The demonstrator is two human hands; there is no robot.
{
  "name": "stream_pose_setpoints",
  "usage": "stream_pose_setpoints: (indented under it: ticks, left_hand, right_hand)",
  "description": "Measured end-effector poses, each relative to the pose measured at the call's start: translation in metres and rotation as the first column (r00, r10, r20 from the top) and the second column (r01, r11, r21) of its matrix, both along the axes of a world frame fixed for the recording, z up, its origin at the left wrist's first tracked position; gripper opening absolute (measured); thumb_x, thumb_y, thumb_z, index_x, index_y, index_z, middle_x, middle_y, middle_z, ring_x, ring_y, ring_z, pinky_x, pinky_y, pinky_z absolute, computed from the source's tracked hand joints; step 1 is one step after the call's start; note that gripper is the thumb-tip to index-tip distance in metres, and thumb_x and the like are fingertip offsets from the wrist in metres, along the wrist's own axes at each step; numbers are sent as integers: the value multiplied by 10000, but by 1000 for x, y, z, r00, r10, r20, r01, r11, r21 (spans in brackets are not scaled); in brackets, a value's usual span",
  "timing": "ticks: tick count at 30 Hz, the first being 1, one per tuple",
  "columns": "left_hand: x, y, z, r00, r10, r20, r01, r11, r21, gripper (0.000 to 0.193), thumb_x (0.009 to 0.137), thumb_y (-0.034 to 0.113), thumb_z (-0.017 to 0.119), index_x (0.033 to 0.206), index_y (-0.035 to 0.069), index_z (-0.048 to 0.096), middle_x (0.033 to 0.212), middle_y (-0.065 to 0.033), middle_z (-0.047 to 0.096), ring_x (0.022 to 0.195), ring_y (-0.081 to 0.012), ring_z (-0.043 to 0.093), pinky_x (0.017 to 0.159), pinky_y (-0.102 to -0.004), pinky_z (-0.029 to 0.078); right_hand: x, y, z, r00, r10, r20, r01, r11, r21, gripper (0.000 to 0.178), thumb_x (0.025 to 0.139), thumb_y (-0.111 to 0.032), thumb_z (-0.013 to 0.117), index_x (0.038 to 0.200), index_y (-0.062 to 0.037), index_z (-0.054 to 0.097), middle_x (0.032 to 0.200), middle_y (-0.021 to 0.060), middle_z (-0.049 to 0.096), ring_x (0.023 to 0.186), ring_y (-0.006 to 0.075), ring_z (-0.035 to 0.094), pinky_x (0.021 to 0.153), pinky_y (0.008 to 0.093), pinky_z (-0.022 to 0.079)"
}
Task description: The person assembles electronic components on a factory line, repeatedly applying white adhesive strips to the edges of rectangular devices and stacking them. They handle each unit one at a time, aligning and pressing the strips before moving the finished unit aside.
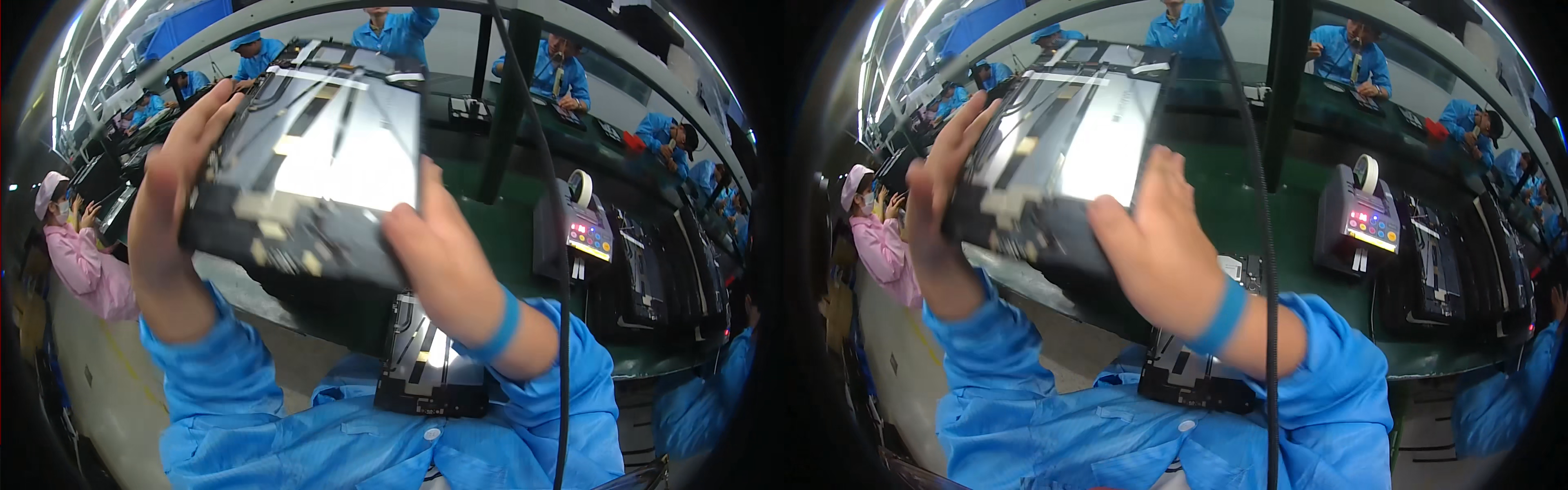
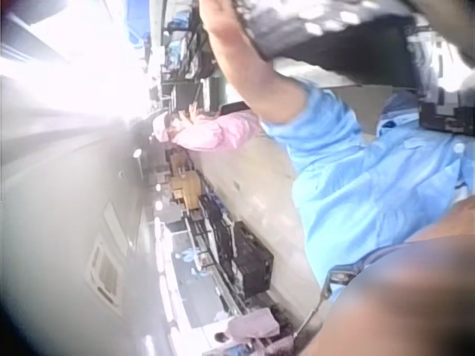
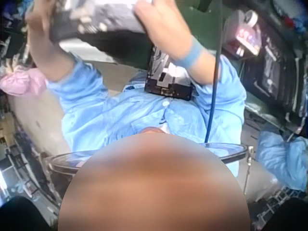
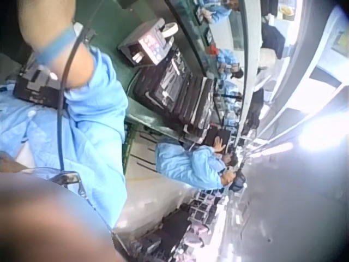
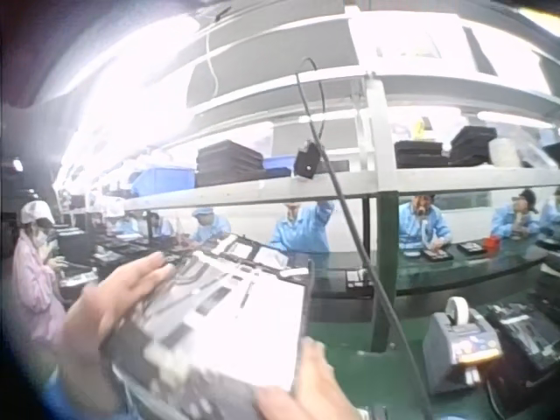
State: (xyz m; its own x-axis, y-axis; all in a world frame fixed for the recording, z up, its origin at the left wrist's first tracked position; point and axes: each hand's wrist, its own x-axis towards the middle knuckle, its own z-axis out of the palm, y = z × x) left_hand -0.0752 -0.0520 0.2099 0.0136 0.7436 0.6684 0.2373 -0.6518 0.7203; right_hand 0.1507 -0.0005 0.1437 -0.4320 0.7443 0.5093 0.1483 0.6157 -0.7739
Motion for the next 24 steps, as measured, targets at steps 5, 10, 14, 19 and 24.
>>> stream_pose_setpoints:
  ticks: [5,10,14,19,24]
  left_hand:
    - [-113,53,-25,961,-180,211,231,940,-253,1027,838,743,358,1419,-90,205,1441,-274,314,1302,-306,393,1077,-363,316]
    - [-139,57,-69,983,140,116,-154,981,120,766,953,573,290,1325,-85,413,1316,-241,496,1252,-300,460,1089,-383,296]
    - [-81,-16,-109,775,595,214,-589,554,588,226,929,121,445,971,-65,568,992,-183,587,950,-285,561,887,-422,444]
    - [46,-45,-160,803,269,-532,-167,958,231,307,818,301,606,866,-1,631,789,-149,595,750,-311,583,653,-394,474]
    - [89,-23,-206,815,3,-579,-230,919,-319,527,760,171,656,1220,-28,495,1198,-182,520,998,-296,570,743,-345,498]
  right_hand:
    - [-86,41,-5,970,-52,236,49,999,19,894,930,-573,340,1338,213,216,1398,400,246,1376,466,164,1134,493,126]
    - [-31,40,-34,982,187,-19,-187,969,-164,831,922,-560,408,1370,130,283,1431,325,286,1384,409,210,1137,434,161]
    - [72,26,-62,985,-75,-155,59,993,-105,501,860,-262,646,1257,11,508,1274,205,521,1214,303,482,1009,379,378]
    - [194,37,-150,492,-821,-289,776,565,-280,349,852,-165,665,1110,27,528,978,59,559,824,99,502,742,254,449]
    - [217,48,-138,627,-753,-198,387,522,-760,231,898,-295,608,881,-66,630,663,-3,589,535,50,495,452,190,334]
